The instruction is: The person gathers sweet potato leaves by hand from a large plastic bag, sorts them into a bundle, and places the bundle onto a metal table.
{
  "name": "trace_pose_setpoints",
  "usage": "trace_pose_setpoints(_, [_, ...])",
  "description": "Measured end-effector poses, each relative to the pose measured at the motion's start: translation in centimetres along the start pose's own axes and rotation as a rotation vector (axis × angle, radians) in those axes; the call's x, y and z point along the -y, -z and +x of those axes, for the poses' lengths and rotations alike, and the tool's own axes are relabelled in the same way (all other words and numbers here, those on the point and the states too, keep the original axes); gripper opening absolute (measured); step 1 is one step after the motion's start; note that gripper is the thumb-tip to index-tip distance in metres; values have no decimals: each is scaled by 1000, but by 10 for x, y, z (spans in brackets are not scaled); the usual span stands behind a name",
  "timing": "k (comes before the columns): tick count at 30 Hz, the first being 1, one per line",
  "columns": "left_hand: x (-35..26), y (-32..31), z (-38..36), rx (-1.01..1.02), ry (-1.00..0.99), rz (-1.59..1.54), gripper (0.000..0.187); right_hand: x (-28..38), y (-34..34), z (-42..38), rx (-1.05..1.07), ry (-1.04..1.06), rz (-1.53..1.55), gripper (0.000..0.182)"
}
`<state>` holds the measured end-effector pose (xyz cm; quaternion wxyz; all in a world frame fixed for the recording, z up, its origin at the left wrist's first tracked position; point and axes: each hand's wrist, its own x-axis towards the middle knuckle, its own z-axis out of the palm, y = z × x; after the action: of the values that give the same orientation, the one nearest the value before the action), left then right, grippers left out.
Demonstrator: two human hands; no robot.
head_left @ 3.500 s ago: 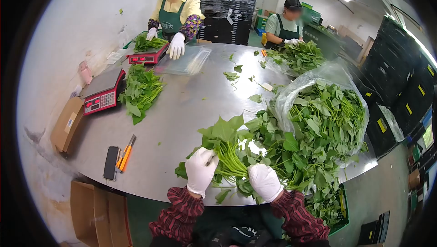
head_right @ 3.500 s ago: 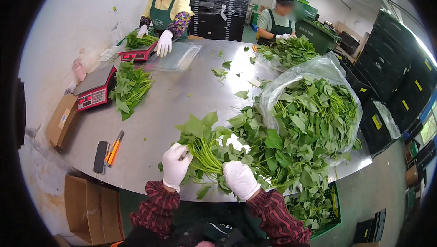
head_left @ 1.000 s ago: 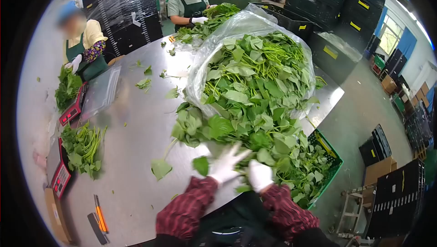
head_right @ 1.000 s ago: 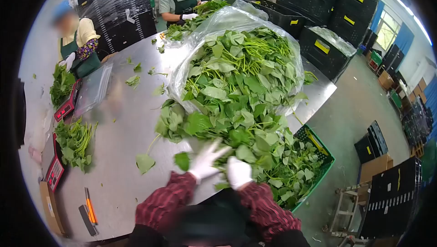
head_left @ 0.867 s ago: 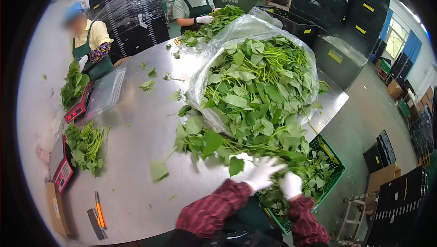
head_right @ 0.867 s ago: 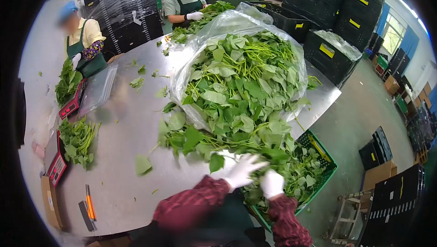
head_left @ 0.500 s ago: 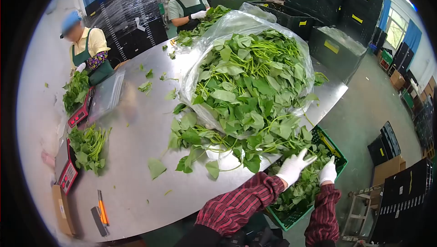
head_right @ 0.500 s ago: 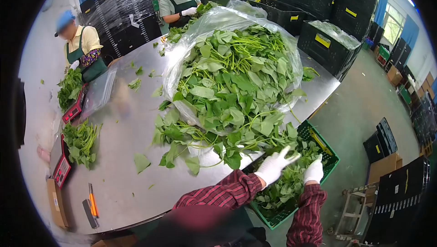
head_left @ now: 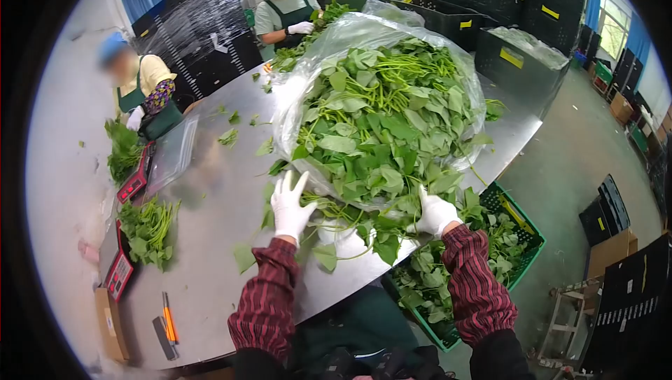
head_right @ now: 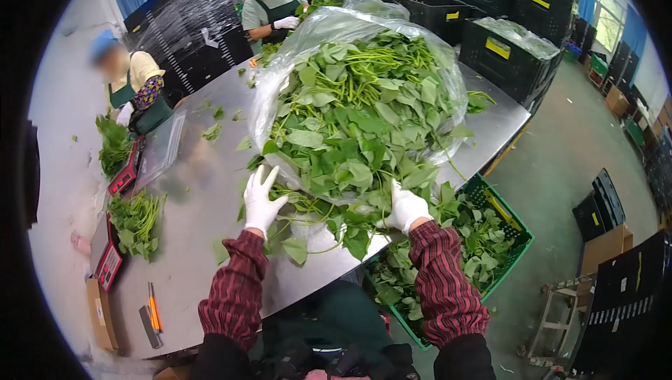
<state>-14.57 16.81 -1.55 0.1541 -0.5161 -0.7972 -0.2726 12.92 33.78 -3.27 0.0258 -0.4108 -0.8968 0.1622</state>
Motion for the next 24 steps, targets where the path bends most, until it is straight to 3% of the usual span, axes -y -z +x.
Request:
trace_pose_setpoints(1, [23, -6, -9, 100, 108, 128, 55, -9, -21, 3, 18, -26, -48, 90])
trace_pose_setpoints(2, [55, -20, -24, 281, 170, 55, 60, -14, -28, -1, 25, -22, -74, 69])
trace_pose_setpoints(3, [80, -29, -38, 296, 113, -102, 49, -21, -34, -6, 29, -18, -104, 49])
trace_pose_setpoints(6, [89, -8, -53, 227, 193, -191, 33, -43, -41, -62, -193, -10, -122, 22])
trace_pose_setpoints(7, [82, 6, -58, 101, 234, -338, 27, -60, -42, -81, -240, -45, -136, 18])
trace_pose_setpoints(8, [75, 19, -63, -28, 274, -483, 21, -96, -57, -96, -250, -139, -173, 20])
trace_pose_setpoints(9, [70, 29, -65, -33, 283, -478, 21, -133, -71, -108, -260, -231, -211, 22])
trace_pose_setpoints(11, [61, 44, -62, -239, 183, -566, 24, -168, -63, -138, -211, -320, -333, 18])
trace_pose_setpoints(12, [55, 50, -59, -258, 172, -614, 28, -203, -74, -145, -154, -457, -372, 42])
trace_pose_setpoints(13, [46, 57, -56, -261, 169, -619, 28, -192, -59, -146, -98, -597, -412, 68])
trace_pose_setpoints(15, [29, 66, -50, -300, 98, -650, 33, -158, -27, -156, -96, -484, -483, 68])
trace_pose_setpoints(17, [15, 61, -46, -332, 61, -645, 35, -122, -9, -144, -294, -458, -350, 57])
trace_pose_setpoints(19, [2, 52, -44, -376, 21, -649, 37, -64, 9, -127, -245, -314, 165, 44])
trace_pose_setpoints(20, [-4, 45, -45, -376, 27, -669, 37, -6, 27, -129, -165, -372, 789, 41])
trace_pose_setpoints(21, [-9, 39, -46, -376, 33, -688, 37, 27, 36, -125, 86, -331, 932, 40])
trace_pose_setpoints(24, [-8, 19, -55, -330, -19, -708, 38, 94, 7, -108, 460, -78, 1319, 39])
